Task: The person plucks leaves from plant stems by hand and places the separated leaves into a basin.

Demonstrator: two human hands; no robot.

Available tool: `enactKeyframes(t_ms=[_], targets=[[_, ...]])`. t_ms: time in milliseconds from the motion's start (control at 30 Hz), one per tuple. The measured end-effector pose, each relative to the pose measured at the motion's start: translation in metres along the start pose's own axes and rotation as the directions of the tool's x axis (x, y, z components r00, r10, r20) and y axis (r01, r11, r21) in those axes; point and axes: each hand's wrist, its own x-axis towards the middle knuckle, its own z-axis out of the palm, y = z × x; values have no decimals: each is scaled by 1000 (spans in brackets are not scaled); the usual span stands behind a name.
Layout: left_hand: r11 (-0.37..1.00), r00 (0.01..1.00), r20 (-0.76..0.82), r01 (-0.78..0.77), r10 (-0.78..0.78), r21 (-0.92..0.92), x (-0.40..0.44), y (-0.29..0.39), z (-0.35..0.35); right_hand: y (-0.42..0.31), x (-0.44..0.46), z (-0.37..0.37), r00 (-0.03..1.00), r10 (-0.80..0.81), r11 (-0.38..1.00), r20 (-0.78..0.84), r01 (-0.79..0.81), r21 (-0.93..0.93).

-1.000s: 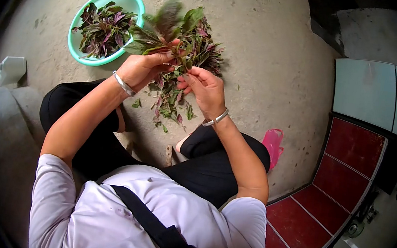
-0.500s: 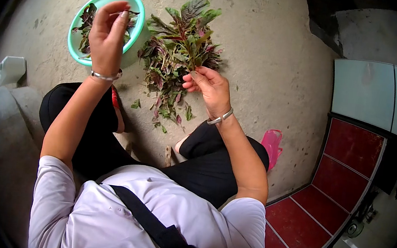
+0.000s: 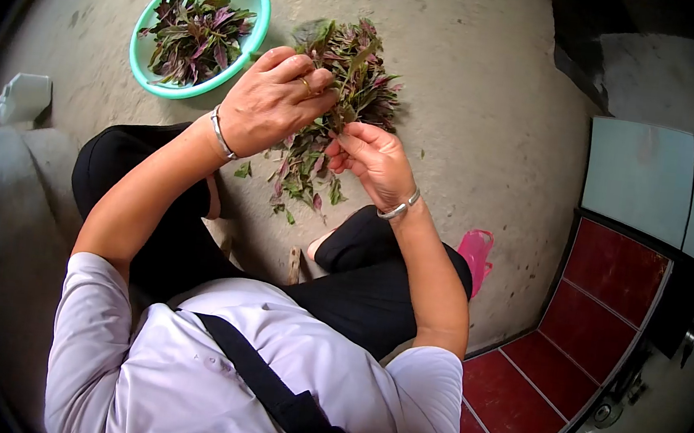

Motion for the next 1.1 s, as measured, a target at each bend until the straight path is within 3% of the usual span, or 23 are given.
enactKeyframes(t_ms=[200, 333, 400, 433, 500, 533, 633, 667, 867, 967, 1000, 1100], targets=[[996, 997, -16, 75, -76, -57, 0, 1, 9, -3, -1, -6, 1000, -3, 999, 3, 3, -44], [868, 925, 32, 366, -378, -336, 1, 7, 14, -11, -2, -6, 1000, -27, 992, 6, 28, -126], [397, 661, 302, 690, -687, -605, 3, -5, 10, -16, -4, -7, 999, -37, 980, -7, 35, -196], [89, 486, 469, 758, -738, -646, 3, -13, 9, -16, -6, -10, 998, -56, 984, -34, 50, -172], [-274, 480, 451, 395, -752, -877, -7, -42, 15, -17, -10, -21, 992, -94, 989, -87, 83, -126], [-465, 404, 551, 297, -730, -834, -8, -49, 14, -17, -10, -29, 987, -132, 990, -92, 126, -66], [-681, 491, 618, 67, -614, -729, -6, -44, 16, -21, -7, -34, 969, -205, 970, -135, 220, 104], [-669, 550, 591, 78, -589, -739, -7, -41, 17, -23, -7, -33, 974, -204, 966, -99, 217, 140], [-774, 486, 695, 59, -530, -631, -6, -27, 12, -22, -5, -29, 974, -188, 956, -124, 210, 204], [-787, 372, 753, 88, -543, -611, -6, -28, 20, -22, -4, -31, 976, -186, 946, -113, 209, 247], [-802, 403, 767, 120, -499, -585, -6, -29, 20, -22, -4, -32, 976, -185, 944, -112, 209, 257], [-822, 253, 842, 212, -477, -529, -2, -22, 11, -21, -3, -34, 977, -182, 939, -112, 207, 275]])
